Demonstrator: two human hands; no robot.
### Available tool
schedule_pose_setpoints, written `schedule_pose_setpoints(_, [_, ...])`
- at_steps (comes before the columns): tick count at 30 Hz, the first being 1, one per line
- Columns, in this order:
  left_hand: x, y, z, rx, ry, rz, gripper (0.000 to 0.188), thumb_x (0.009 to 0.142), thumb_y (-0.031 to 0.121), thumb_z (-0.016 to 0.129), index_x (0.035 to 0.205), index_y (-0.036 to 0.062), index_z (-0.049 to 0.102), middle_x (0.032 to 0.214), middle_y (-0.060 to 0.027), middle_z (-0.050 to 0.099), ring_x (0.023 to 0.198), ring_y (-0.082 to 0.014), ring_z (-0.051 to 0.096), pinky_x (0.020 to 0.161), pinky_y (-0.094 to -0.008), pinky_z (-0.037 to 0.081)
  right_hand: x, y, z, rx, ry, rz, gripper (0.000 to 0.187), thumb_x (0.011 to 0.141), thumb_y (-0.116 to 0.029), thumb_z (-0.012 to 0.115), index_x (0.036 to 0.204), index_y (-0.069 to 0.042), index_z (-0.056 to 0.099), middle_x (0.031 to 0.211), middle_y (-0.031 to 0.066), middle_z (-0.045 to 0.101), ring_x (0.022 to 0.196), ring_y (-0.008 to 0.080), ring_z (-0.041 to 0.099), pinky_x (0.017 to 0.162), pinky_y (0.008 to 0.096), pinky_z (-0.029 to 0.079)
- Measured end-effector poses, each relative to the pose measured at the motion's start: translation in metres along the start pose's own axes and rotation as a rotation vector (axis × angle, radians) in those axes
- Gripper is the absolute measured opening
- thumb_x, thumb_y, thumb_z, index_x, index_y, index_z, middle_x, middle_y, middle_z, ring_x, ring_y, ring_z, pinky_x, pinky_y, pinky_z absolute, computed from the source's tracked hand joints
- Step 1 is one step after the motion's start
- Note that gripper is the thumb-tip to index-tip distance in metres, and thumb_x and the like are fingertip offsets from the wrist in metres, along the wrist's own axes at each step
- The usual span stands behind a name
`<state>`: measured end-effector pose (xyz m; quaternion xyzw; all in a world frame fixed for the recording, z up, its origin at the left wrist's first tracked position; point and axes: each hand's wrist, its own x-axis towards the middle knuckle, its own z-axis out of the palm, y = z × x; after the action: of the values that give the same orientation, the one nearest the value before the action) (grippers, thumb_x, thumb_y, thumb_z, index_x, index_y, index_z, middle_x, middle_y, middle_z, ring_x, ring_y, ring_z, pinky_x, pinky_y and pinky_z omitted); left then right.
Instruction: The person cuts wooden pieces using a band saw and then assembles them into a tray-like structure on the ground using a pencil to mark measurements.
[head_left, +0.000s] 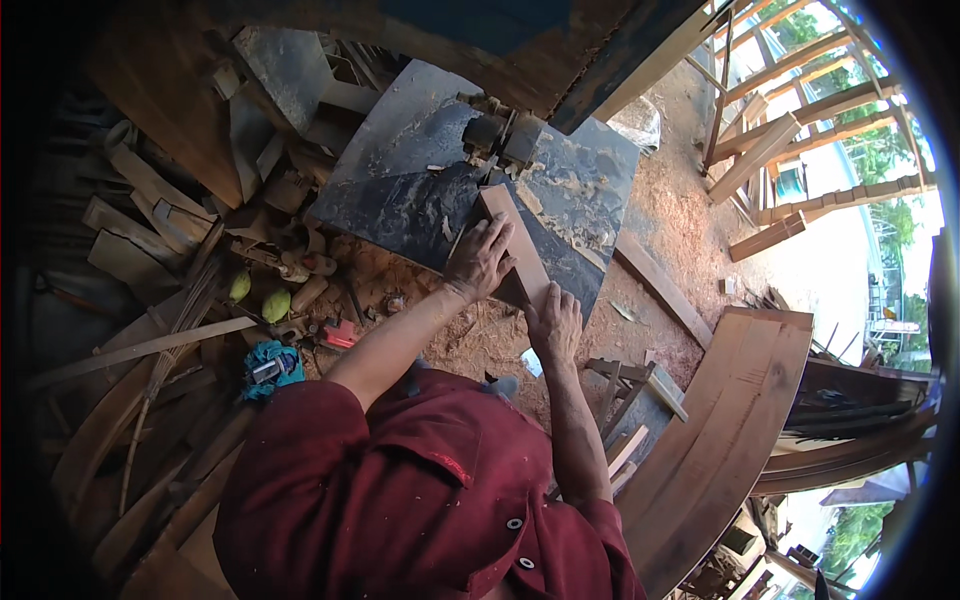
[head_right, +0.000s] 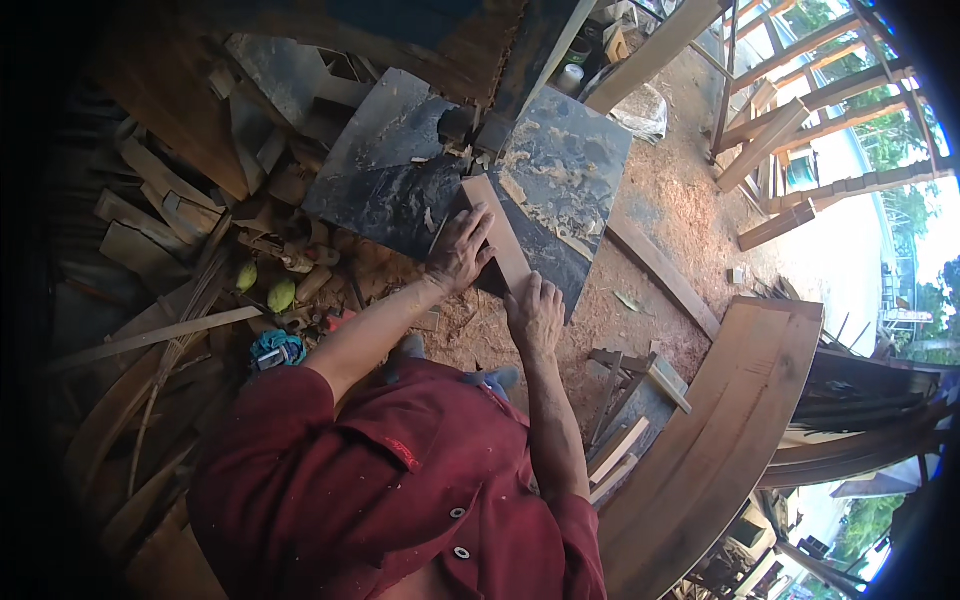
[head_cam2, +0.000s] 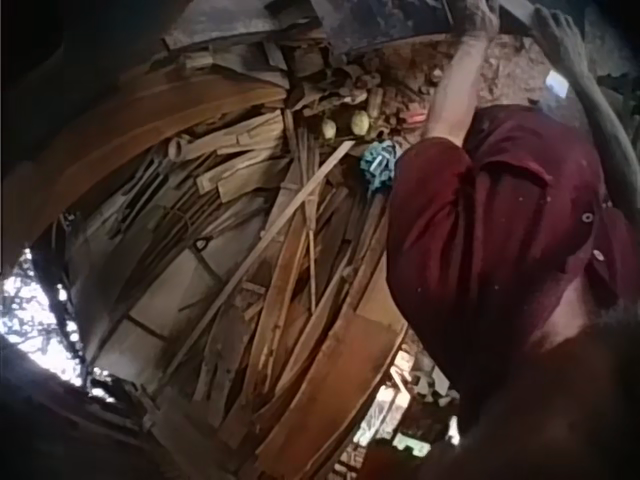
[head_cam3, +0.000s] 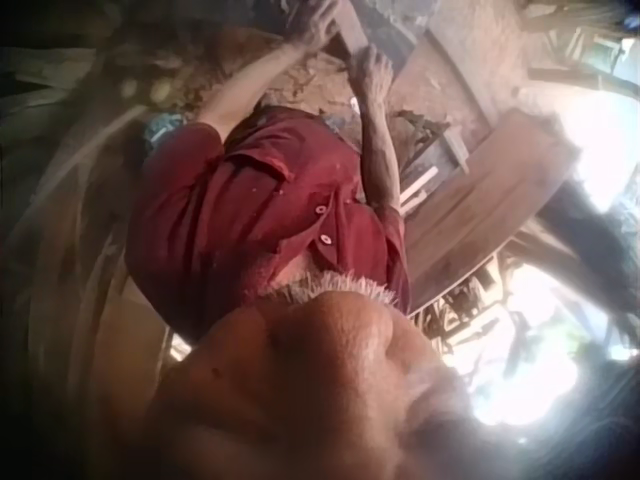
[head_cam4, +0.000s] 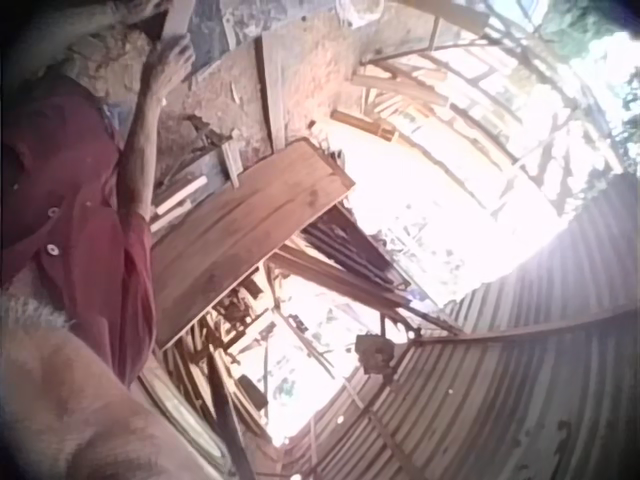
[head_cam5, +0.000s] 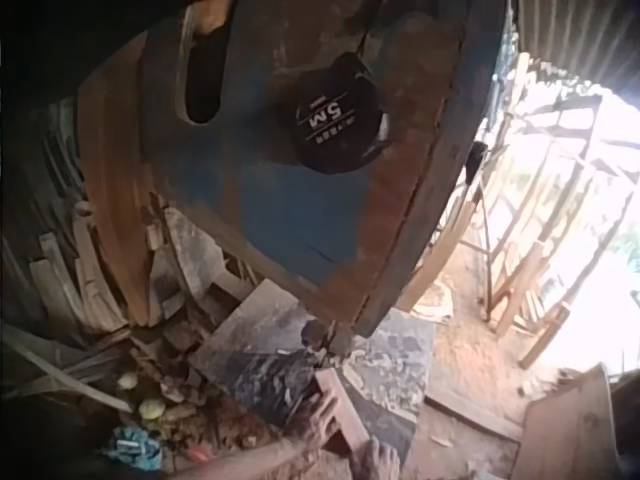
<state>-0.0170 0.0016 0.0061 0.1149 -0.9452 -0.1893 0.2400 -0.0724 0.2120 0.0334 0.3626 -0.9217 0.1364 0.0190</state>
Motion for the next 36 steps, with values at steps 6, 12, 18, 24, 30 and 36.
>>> schedule_pose_setpoints(6, [0.005,-0.002,0.011,-0.014,0.006,-0.019,0.064,0.101,0.035,0.06,0.151,-0.0014,0.045,0.159,-0.0183,0.038,0.138,-0.0377,0.043,0.116,-0.0451,0.039,0.005,-0.001,-0.001,-0.023,0.038,0.005,0.069,0.087,-0.037,0.076,0.141,-0.002,0.05,0.121,0.0182,0.059,0.113,0.036,0.057,0.092,0.047,0.048])
schedule_pose_setpoints(12, [0.007,-0.002,0.014,-0.011,-0.01,-0.042,0.062,0.102,0.035,0.058,0.152,0.0,0.045,0.16,-0.0182,0.037,0.14,-0.0376,0.042,0.117,-0.044,0.038,0.008,0.002,0.0,-0.002,0.044,0.019,0.066,0.088,-0.033,0.077,0.14,-0.001,0.051,0.122,0.0195,0.059,0.114,0.0383,0.057,0.095,0.0491,0.047])
schedule_pose_setpoints(18, [0.003,-0.006,0.014,-0.007,0.004,-0.015,0.06,0.103,0.036,0.056,0.151,0.0004,0.046,0.161,-0.0178,0.037,0.142,-0.0379,0.043,0.117,-0.0441,0.039,0.007,-0.006,-0.003,-0.067,0.054,0.06,0.067,0.086,-0.035,0.077,0.139,-0.003,0.051,0.119,0.0188,0.059,0.109,0.0369,0.057,0.091,0.0486,0.047])
schedule_pose_setpoints(24, [-0.006,-0.01,0.004,-0.151,-0.068,0.146,0.057,0.105,0.036,0.054,0.15,0.0013,0.049,0.16,-0.0188,0.039,0.145,-0.0338,0.042,0.12,-0.0424,0.037,-0.009,0.012,-0.006,-0.057,0.086,0.045,0.061,0.085,-0.031,0.079,0.131,-0.002,0.052,0.111,0.0212,0.058,0.104,0.0392,0.057,0.088,0.0506,0.047])
schedule_pose_setpoints(30, [-0.008,-0.008,0.004,-0.164,-0.007,0.194,0.057,0.104,0.038,0.056,0.149,0.0042,0.049,0.154,-0.0176,0.043,0.142,-0.034,0.044,0.119,-0.0436,0.037,-0.009,0.012,-0.003,0.045,0.159,0.08,0.063,0.085,-0.032,0.079,0.13,0.003,0.052,0.111,0.0228,0.058,0.103,0.0404,0.056,0.09,0.0504,0.047])
schedule_pose_setpoints(36, [-0.036,-0.019,-0.001,-0.101,0.122,0.192,0.053,0.102,0.038,0.058,0.143,0.0055,0.054,0.137,-0.0171,0.052,0.122,-0.0362,0.054,0.108,-0.0487,0.043,-0.021,0.017,-0.012,0.021,0.017,-0.152,0.062,0.083,-0.031,0.08,0.131,-0.002,0.053,0.113,0.0191,0.059,0.105,0.0379,0.057,0.088,0.0495,0.048])
